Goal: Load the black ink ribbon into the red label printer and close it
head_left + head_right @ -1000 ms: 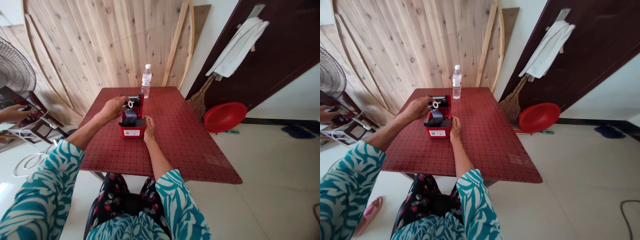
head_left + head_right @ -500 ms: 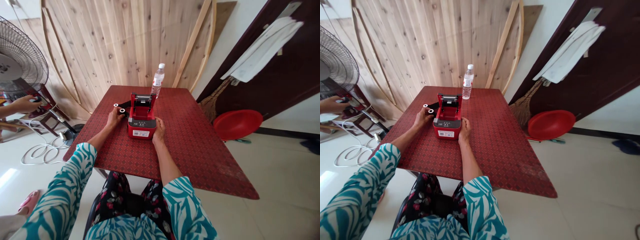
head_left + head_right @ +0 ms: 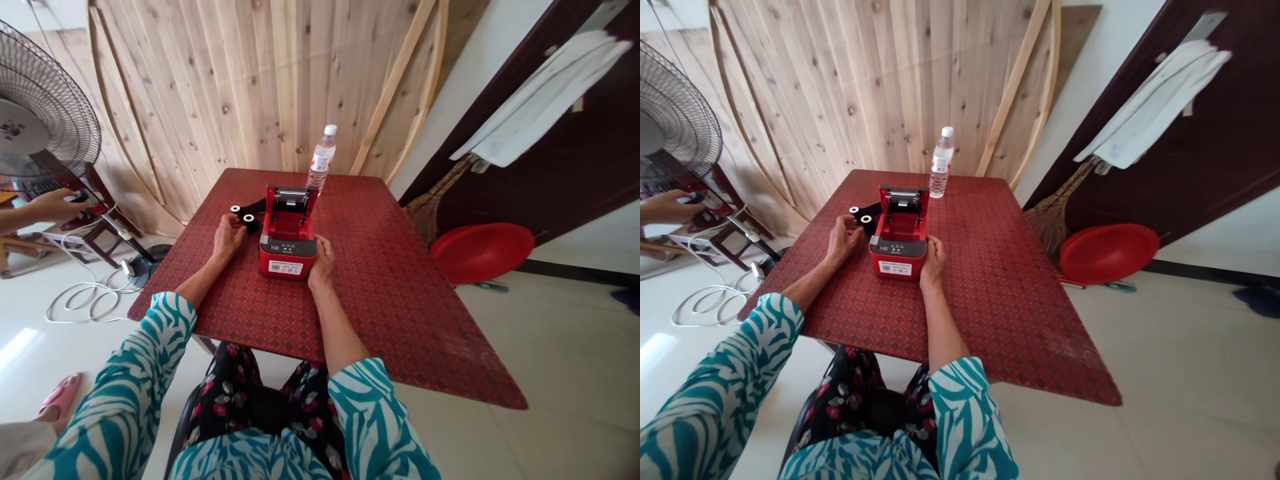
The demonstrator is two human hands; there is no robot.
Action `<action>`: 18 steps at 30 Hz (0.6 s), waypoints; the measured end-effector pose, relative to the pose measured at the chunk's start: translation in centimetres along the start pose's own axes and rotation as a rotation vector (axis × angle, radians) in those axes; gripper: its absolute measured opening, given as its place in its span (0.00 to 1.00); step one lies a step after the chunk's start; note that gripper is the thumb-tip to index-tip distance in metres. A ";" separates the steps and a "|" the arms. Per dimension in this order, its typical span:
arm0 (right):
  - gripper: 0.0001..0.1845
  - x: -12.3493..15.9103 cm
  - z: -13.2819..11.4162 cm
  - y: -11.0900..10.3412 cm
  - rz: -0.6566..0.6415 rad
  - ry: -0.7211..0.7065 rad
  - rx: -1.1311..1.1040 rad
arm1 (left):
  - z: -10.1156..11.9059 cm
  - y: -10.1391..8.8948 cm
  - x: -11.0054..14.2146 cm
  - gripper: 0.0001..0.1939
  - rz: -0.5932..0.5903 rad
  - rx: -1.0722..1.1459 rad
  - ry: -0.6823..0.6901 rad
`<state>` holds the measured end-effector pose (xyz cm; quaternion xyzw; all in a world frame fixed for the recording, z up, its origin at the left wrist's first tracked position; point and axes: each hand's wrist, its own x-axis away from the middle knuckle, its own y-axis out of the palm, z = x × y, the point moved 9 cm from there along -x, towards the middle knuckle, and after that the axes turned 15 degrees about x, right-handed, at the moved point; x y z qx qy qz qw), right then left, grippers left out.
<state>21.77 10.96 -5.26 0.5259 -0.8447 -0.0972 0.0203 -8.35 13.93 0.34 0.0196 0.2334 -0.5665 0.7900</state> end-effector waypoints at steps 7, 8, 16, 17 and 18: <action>0.14 0.0 0.0 0.0 -0.001 0.017 0.000 | -3.1 -1.8 -3.8 0.28 0.077 0.214 -0.069; 0.14 0.1 -0.1 0.0 -0.001 0.019 0.004 | -3.7 -1.2 -4.4 0.31 0.042 0.238 -0.098; 0.17 0.3 -0.7 0.0 0.001 -0.012 0.050 | -4.6 0.5 -5.8 0.21 -0.025 0.258 -0.130; 0.17 0.2 -0.7 0.0 0.003 -0.019 0.053 | -4.3 -0.1 -5.7 0.19 0.005 0.258 -0.116; 0.17 0.2 -0.7 0.0 0.003 -0.023 0.056 | -3.8 -0.7 -5.7 0.17 0.038 0.269 -0.095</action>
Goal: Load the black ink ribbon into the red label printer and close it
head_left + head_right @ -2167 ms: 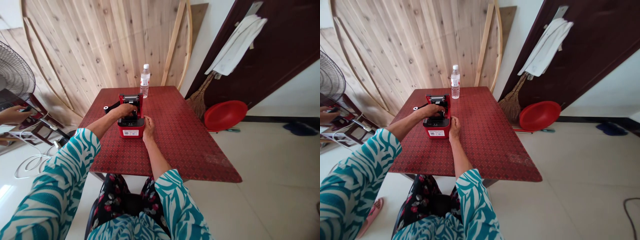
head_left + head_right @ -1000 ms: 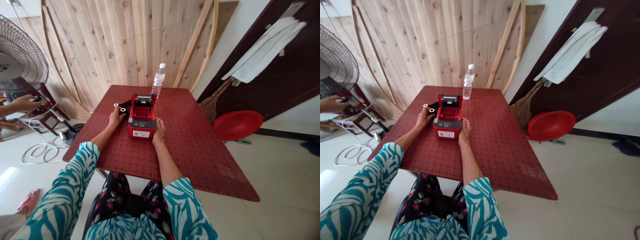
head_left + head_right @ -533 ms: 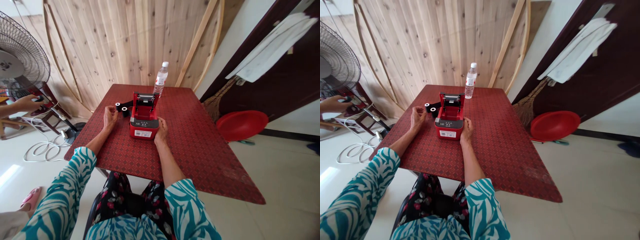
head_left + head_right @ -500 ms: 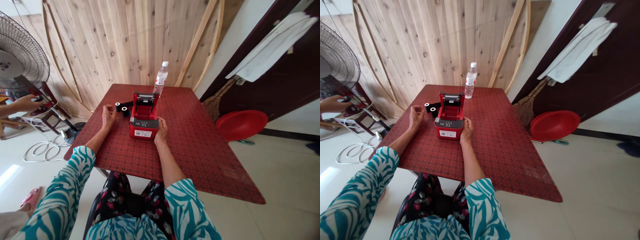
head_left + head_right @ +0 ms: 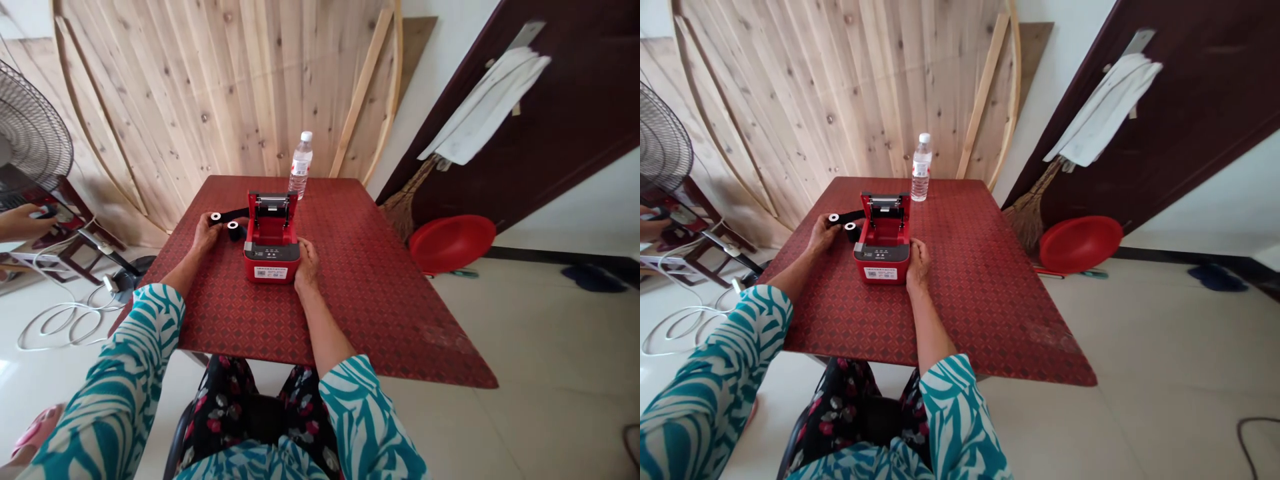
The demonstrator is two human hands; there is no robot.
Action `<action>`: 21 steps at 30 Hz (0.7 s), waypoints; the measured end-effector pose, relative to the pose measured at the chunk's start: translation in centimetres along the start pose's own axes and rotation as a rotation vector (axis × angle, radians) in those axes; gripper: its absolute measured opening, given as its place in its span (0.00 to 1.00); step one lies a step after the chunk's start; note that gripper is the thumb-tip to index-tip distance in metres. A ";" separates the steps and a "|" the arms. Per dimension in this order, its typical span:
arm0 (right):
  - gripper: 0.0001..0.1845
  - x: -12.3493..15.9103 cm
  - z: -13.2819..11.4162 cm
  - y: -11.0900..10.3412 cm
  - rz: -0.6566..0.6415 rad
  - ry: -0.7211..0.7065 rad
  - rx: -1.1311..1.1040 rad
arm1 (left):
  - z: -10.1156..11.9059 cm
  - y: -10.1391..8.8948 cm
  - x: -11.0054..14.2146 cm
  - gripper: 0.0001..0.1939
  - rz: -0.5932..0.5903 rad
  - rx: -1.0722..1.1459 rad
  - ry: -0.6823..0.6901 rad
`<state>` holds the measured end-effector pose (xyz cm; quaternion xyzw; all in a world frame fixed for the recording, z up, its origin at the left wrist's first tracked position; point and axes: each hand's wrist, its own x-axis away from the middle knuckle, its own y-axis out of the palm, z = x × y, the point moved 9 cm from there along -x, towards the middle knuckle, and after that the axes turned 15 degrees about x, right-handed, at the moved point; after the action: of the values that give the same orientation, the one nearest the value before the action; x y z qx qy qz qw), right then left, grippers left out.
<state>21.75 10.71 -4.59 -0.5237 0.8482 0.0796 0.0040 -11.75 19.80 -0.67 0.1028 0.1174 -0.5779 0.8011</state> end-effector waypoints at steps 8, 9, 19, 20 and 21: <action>0.17 -0.4 0.4 0.3 -0.018 -0.010 -0.015 | 11.0 -3.8 2.8 0.21 -0.095 0.242 0.225; 0.17 -0.4 0.5 0.4 -0.017 -0.008 -0.027 | 12.7 -4.2 3.6 0.21 -0.123 0.274 0.234; 0.15 -0.5 0.8 1.1 -0.025 0.018 -0.078 | 22.4 1.3 12.7 0.21 -0.682 0.214 -0.014; 0.15 -0.4 0.8 1.1 -0.026 0.020 -0.080 | 22.0 3.3 13.2 0.21 -0.767 0.166 -0.052; 0.15 -0.4 0.7 1.1 -0.023 0.022 -0.081 | 21.4 5.3 13.5 0.21 -0.849 0.107 -0.084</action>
<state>20.87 11.62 -5.08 -0.5341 0.8381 0.1080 -0.0258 -1.12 2.83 15.65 0.0633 0.0865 -0.8653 0.4897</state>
